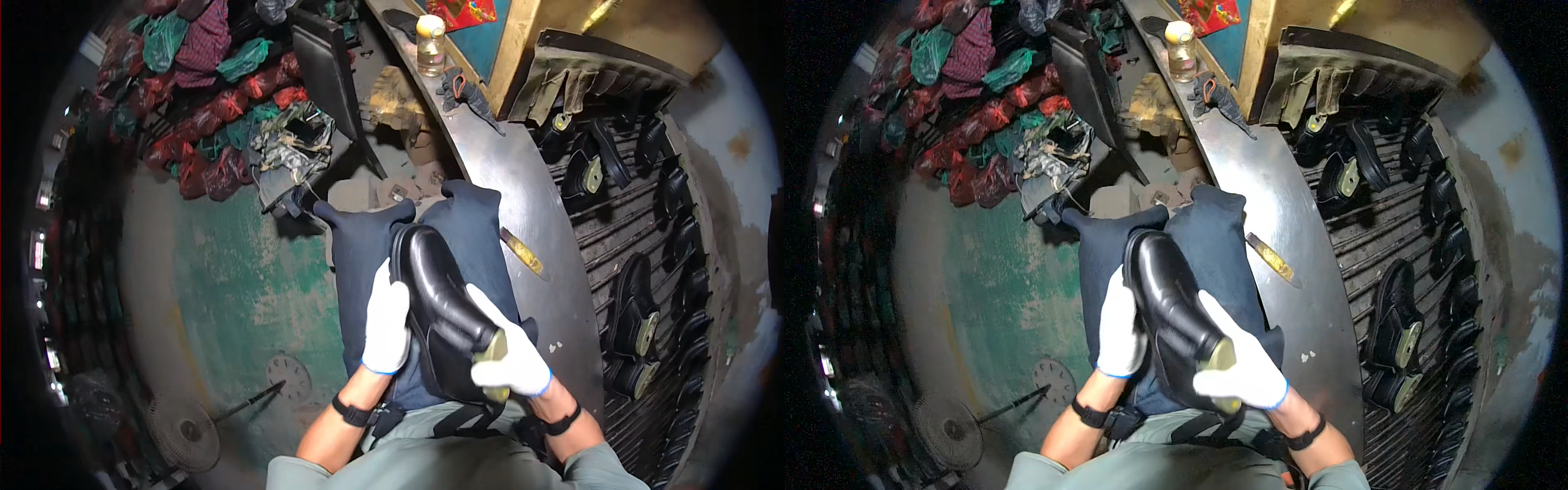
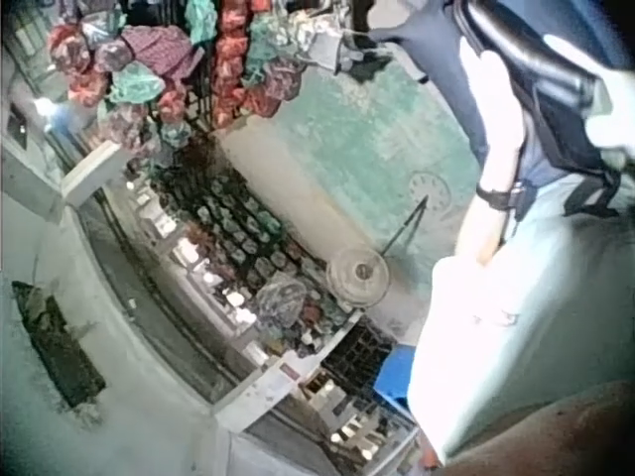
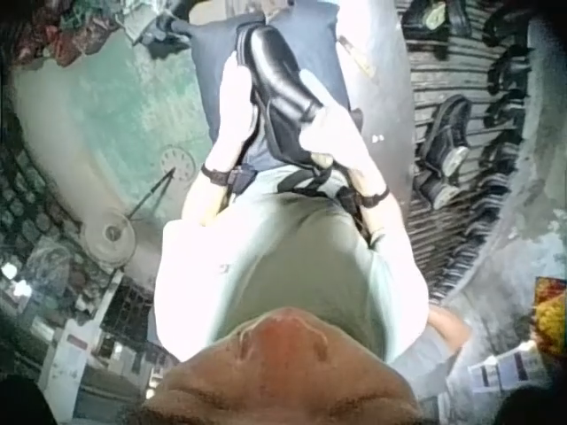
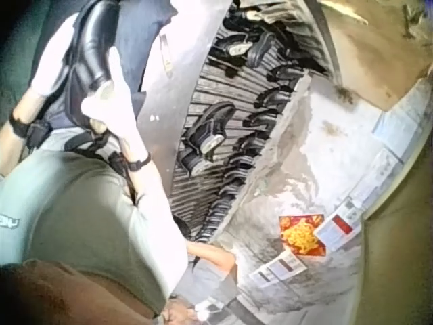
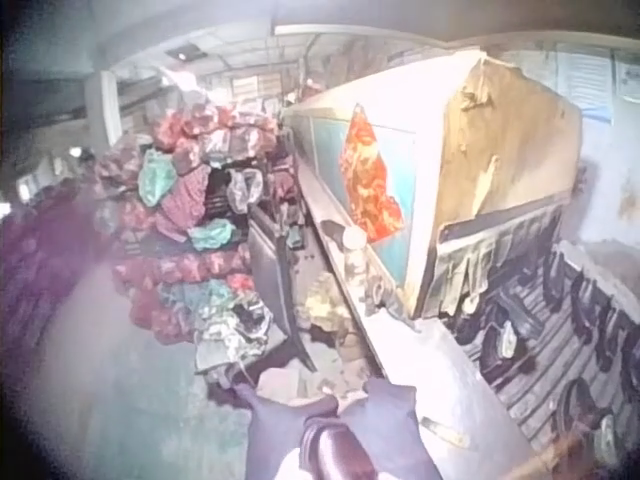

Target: The person picks up a shoe from a conveyor, scrapes the sole with a hand tool, and pulls the shoe off a last before placing it back on the conveyor.

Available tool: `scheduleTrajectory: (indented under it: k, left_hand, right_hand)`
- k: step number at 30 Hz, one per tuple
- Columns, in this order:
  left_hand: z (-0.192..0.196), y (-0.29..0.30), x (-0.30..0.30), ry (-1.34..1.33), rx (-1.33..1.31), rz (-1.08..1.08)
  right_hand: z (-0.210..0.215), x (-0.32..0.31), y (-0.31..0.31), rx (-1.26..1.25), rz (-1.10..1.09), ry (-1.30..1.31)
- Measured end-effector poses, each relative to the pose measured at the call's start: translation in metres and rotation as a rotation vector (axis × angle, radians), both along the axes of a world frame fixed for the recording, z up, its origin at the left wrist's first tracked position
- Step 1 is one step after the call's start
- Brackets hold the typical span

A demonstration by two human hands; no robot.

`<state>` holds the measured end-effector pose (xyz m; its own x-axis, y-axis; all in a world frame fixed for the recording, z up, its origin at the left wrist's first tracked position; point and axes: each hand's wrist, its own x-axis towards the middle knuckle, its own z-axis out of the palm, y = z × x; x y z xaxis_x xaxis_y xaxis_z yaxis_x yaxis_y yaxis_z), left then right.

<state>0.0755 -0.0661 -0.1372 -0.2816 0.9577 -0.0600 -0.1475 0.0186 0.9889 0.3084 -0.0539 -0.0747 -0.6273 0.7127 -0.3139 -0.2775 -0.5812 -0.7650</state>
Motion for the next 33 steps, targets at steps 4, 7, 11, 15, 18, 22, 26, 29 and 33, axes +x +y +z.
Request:
scheduleTrajectory:
  k: [4, 7, 11, 15, 18, 22, 26, 29, 33]
  left_hand:
    - [0.059, -0.007, -0.035, -0.063, 0.012, -0.119]
    - [0.062, -0.016, -0.048, 0.063, 0.091, -0.142]
    - [0.056, -0.032, -0.081, 0.424, 0.164, -0.076]
    - [0.034, -0.051, -0.081, 0.448, 0.079, 0.22]
    - [0.037, -0.028, -0.054, 0.418, -0.011, 0.367]
    - [0.046, 0.013, -0.054, 0.576, -0.101, 0.234]
    - [0.075, 0.036, -0.013, 0.146, 0.098, 0.076]
    - [0.076, 0.041, 0.0, 0.237, 0.14, -0.15]
    - [0.073, 0.034, 0.008, 0.237, -0.044, -0.307]
  right_hand:
    - [0.001, 0.001, -0.001, 0.508, -0.145, -0.318]
    - [0.018, -0.044, 0.021, 1.148, -0.017, -0.505]
    - [0.017, -0.065, -0.006, 1.27, 0.31, -0.613]
    - [0.002, -0.032, -0.035, 1.178, 0.55, -0.814]
    - [0.006, -0.03, -0.041, 1.161, 0.42, -0.867]
    - [-0.002, -0.023, -0.027, 0.921, 0.276, -0.748]
    - [0.015, 0.037, -0.019, 0.042, -0.037, -0.176]
    - [0.014, 0.124, -0.026, -0.122, -0.405, -0.142]
    - [0.01, 0.221, 0.01, -0.149, -0.756, -0.32]
